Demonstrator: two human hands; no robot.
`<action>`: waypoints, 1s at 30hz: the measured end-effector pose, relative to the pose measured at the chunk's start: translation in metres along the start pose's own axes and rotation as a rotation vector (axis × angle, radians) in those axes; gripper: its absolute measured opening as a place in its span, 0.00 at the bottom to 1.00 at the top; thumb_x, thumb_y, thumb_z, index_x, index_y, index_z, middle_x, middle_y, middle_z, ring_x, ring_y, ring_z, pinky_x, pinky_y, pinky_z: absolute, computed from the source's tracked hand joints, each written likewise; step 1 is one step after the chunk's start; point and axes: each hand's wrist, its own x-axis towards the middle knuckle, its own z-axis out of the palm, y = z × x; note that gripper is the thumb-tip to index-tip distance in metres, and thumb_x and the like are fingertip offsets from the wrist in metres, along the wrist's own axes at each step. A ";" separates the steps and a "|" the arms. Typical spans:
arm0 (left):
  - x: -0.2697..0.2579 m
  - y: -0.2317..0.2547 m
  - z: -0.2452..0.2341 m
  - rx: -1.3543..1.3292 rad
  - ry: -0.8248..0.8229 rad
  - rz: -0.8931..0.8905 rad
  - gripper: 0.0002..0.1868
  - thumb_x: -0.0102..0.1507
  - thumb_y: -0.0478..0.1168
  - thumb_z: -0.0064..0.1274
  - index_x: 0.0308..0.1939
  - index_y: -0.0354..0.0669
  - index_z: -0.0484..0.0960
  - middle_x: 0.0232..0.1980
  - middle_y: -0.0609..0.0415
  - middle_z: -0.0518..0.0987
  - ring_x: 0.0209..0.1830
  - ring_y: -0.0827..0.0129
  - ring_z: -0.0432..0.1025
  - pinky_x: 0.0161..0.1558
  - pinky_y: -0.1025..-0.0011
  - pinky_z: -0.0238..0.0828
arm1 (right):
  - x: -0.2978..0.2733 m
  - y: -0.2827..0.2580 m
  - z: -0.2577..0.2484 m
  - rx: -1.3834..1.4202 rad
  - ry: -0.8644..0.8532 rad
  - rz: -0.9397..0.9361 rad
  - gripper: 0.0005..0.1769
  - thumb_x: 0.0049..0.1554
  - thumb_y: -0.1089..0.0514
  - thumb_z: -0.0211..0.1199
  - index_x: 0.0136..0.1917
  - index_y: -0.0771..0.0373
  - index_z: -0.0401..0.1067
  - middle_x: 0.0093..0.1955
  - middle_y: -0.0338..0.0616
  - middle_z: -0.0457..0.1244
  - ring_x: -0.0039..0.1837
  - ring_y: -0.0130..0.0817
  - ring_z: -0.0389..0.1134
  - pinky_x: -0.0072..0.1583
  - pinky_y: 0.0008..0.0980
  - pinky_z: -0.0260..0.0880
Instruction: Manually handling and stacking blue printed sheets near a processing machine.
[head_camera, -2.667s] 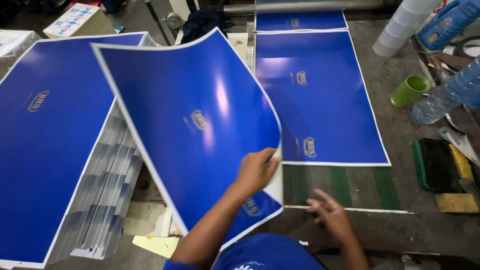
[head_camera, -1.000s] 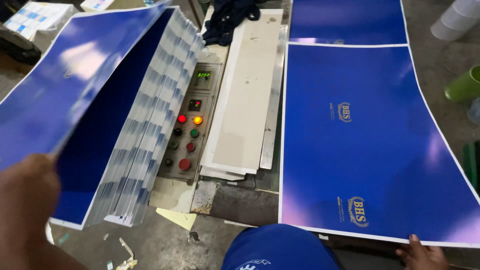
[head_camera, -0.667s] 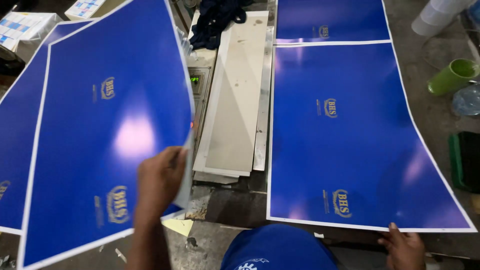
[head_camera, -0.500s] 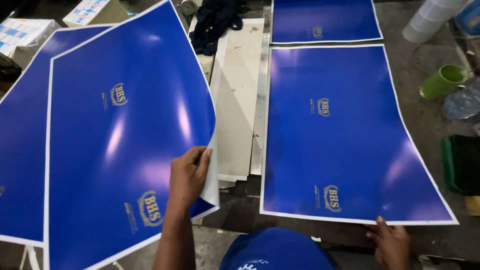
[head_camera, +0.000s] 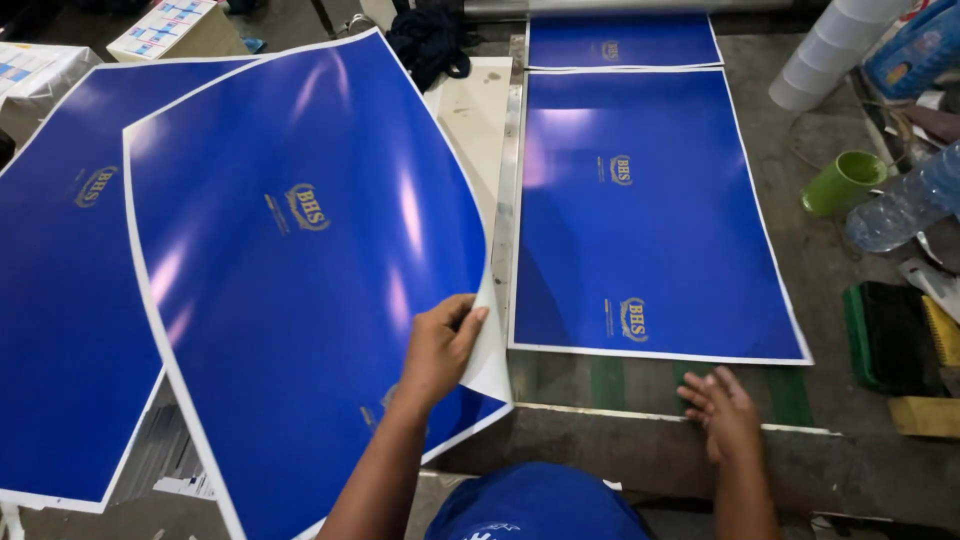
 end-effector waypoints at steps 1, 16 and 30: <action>0.001 -0.003 0.008 -0.004 -0.008 0.016 0.14 0.67 0.42 0.55 0.49 0.35 0.85 0.36 0.47 0.88 0.31 0.73 0.78 0.34 0.70 0.75 | -0.015 -0.004 0.006 -0.061 0.002 0.031 0.32 0.64 0.54 0.56 0.79 0.62 0.57 0.61 0.55 0.69 0.55 0.42 0.73 0.45 0.35 0.73; -0.004 0.009 0.156 0.191 -0.284 0.360 0.18 0.68 0.50 0.55 0.52 0.41 0.85 0.41 0.38 0.84 0.40 0.43 0.79 0.43 0.51 0.75 | -0.075 0.072 0.053 -0.492 -0.253 -0.099 0.18 0.63 0.52 0.61 0.60 0.65 0.72 0.41 0.47 0.70 0.39 0.36 0.68 0.42 0.34 0.71; -0.028 -0.050 -0.167 0.910 0.448 0.172 0.06 0.67 0.36 0.56 0.47 0.43 0.84 0.45 0.44 0.83 0.40 0.50 0.79 0.40 0.56 0.76 | -0.023 0.094 -0.046 0.092 0.006 -0.007 0.11 0.65 0.60 0.59 0.61 0.62 0.69 0.47 0.42 0.65 0.46 0.33 0.67 0.41 0.34 0.70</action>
